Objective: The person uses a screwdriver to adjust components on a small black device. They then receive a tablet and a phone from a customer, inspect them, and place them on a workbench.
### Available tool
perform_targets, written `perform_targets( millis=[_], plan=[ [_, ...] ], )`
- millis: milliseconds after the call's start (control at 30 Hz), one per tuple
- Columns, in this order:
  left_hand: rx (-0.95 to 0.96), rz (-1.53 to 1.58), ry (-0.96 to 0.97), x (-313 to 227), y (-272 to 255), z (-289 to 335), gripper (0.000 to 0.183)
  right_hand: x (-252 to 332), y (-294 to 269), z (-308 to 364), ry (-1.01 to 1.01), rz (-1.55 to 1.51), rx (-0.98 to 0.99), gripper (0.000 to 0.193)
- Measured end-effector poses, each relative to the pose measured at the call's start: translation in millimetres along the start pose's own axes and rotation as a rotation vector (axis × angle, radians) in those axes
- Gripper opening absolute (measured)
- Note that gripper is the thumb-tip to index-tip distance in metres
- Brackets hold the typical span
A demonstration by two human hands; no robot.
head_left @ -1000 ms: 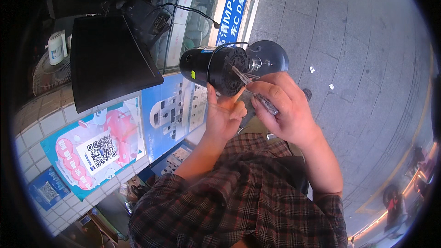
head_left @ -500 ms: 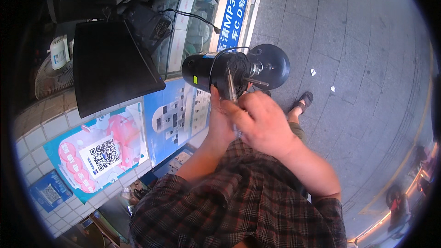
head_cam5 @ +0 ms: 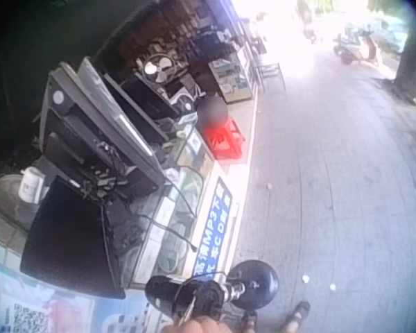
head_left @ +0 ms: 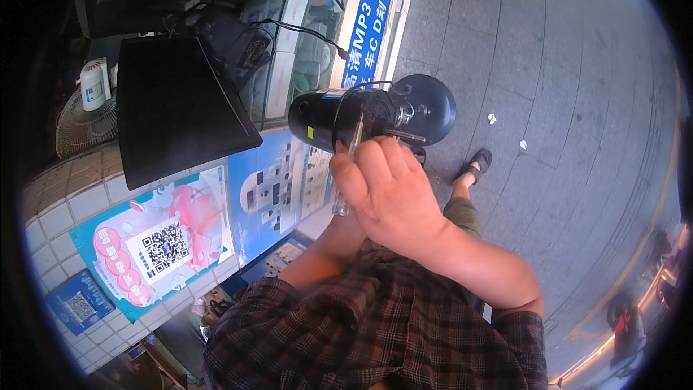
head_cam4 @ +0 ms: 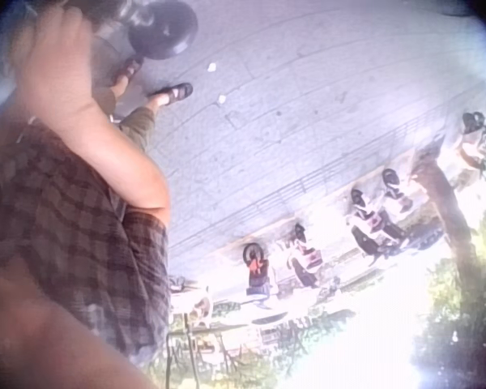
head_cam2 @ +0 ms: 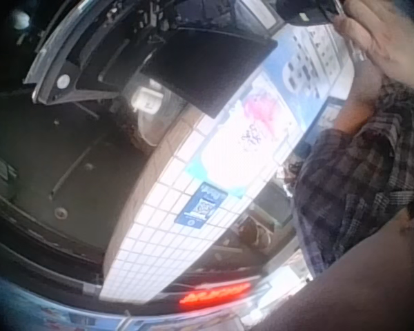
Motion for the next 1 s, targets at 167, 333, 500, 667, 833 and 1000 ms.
perform_targets(
  millis=[167,333,500,667,833,1000],
  plan=[
    [-0.063,0.223,-0.104,-2,-2,-2,0.077,-20,-14,-7,-0.060,-0.105,-0.019,0.043],
    [-0.237,0.355,-0.171,-9,-3,29,0.078,-15,10,18,-0.064,-0.109,-0.028,0.039],
    [-0.106,-0.032,0.009,-37,-6,80,0.084,-8,14,26,0.006,-0.071,0.050,0.047],
    [0.046,-0.367,0.165,-73,11,69,0.086,0,12,21,0.058,-0.062,0.140,0.059],
    [0.034,-0.552,0.060,-88,14,63,0.064,-5,12,16,0.087,-0.238,0.117,0.063],
    [-0.031,-0.519,0.086,-82,12,64,0.046,2,2,37,0.233,-0.553,0.059,0.055]
  ],
)
Point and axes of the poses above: each hand's wrist, its own z-axis away from the middle knuckle, its own y-axis out of the palm, x = y × z, the point moved 1 cm from there along -z, towards the middle knuckle, and after that the axes turned 1 degree about x, right-handed, at the moved point
